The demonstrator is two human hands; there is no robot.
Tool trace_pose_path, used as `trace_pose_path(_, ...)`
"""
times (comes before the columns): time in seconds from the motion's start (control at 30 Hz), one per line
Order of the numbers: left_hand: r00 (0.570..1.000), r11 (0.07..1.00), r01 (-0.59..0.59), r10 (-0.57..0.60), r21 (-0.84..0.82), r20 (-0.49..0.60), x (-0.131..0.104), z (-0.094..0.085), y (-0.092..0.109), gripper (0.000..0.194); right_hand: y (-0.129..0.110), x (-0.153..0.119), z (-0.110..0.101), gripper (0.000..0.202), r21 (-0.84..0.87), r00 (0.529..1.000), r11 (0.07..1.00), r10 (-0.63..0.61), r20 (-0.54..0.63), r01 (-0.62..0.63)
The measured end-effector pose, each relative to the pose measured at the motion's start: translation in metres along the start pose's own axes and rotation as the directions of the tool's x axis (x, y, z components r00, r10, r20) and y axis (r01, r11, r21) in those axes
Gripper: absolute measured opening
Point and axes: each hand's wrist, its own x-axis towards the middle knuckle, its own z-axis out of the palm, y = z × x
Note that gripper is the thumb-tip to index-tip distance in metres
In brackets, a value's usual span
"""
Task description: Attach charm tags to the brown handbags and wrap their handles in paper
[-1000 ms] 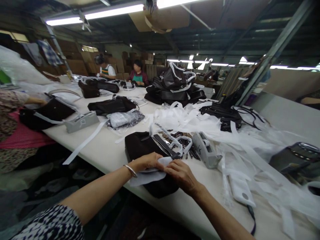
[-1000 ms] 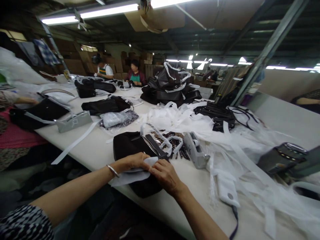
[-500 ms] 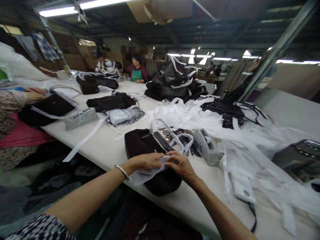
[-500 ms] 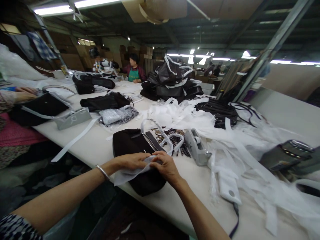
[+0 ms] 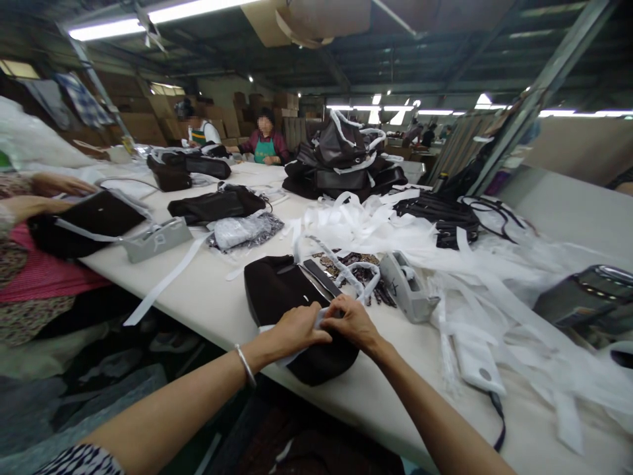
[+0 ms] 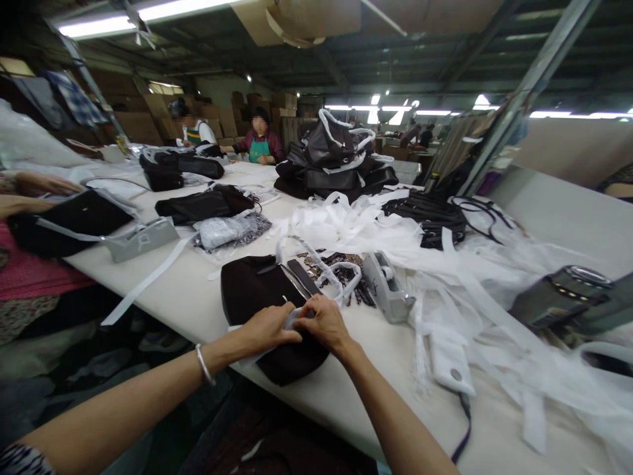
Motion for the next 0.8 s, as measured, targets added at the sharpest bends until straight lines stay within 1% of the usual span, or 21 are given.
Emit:
trace_pose_path(0.07, 0.998, 1.0, 0.012, -0.012, 0.001, -0.057, 0.002, 0.007, -0.002, 0.034, 0.0, 0.001, -0.004, 0.014, 0.041, 0.999, 0.999, 0.031, 0.038, -0.032)
trace_pose_path(0.1, 0.998, 0.999, 0.008, -0.01, -0.035, -0.069, 0.003, 0.01, -0.004, 0.028, 0.0, 0.002, -0.01, 0.014, 0.097, 0.995, 0.993, 0.065, 0.072, -0.072)
trace_pose_path(0.13, 0.997, 0.996, 0.001, -0.008, -0.091, -0.074, 0.004, 0.012, -0.007, 0.023, 0.0, 0.003, -0.017, 0.018, 0.176, 0.987, 0.976, 0.109, 0.114, -0.128)
trace_pose_path(0.2, 0.999, 0.971, -0.007, -0.006, -0.241, -0.054, 0.007, 0.015, -0.015, 0.02, 0.0, 0.004, -0.036, 0.04, 0.341, 0.961, 0.908, 0.175, 0.215, -0.242)
trace_pose_path(0.23, 0.999, 0.949, -0.007, -0.004, -0.316, -0.037, 0.008, 0.015, -0.019, 0.021, -0.001, 0.004, -0.045, 0.051, 0.395, 0.948, 0.876, 0.183, 0.26, -0.277)
trace_pose_path(0.27, 1.0, 0.924, -0.009, 0.001, -0.382, -0.021, 0.009, 0.016, -0.022, 0.022, -0.002, 0.004, -0.054, 0.059, 0.414, 0.941, 0.864, 0.173, 0.292, -0.288)
trace_pose_path(0.33, 1.0, 0.882, -0.014, 0.014, -0.471, -0.005, 0.011, 0.016, -0.026, 0.024, -0.004, 0.003, -0.063, 0.062, 0.36, 0.937, 0.898, 0.137, 0.321, -0.254)
trace_pose_path(0.4, 0.999, 0.864, -0.033, 0.032, -0.502, -0.01, 0.012, 0.015, -0.026, 0.023, -0.007, 0.003, -0.062, 0.06, 0.237, 0.939, 0.948, 0.133, 0.318, -0.214)
trace_pose_path(0.47, 0.999, 0.862, -0.045, 0.049, -0.504, -0.005, 0.01, 0.012, -0.022, 0.023, -0.008, 0.005, -0.052, 0.055, 0.104, 0.946, 0.979, 0.138, 0.294, -0.175)
trace_pose_path(0.53, 0.998, 0.872, -0.056, 0.066, -0.487, 0.004, 0.006, 0.008, -0.017, 0.024, -0.007, 0.007, -0.04, 0.046, 0.024, 0.952, 0.989, 0.132, 0.277, -0.144)
trace_pose_path(0.6, 0.997, 0.889, -0.075, 0.082, -0.452, -0.004, 0.002, 0.005, -0.013, 0.023, -0.003, 0.01, -0.031, 0.036, 0.01, 0.953, 0.99, 0.13, 0.272, -0.138)
trace_pose_path(0.67, 0.995, 0.904, -0.097, 0.098, -0.417, -0.02, 0.0, 0.005, -0.011, 0.023, 0.0, 0.012, -0.026, 0.029, 0.022, 0.952, 0.987, 0.146, 0.268, -0.158)
trace_pose_path(0.73, 0.995, 0.913, -0.095, 0.093, -0.398, -0.026, 0.0, 0.006, -0.012, 0.024, 0.003, 0.014, -0.024, 0.026, 0.015, 0.949, 0.984, 0.166, 0.267, -0.177)
trace_pose_path(0.8, 0.998, 0.921, -0.067, 0.066, -0.384, -0.016, 0.0, 0.007, -0.013, 0.026, 0.004, 0.014, -0.023, 0.026, 0.008, 0.943, 0.981, 0.186, 0.276, -0.196)
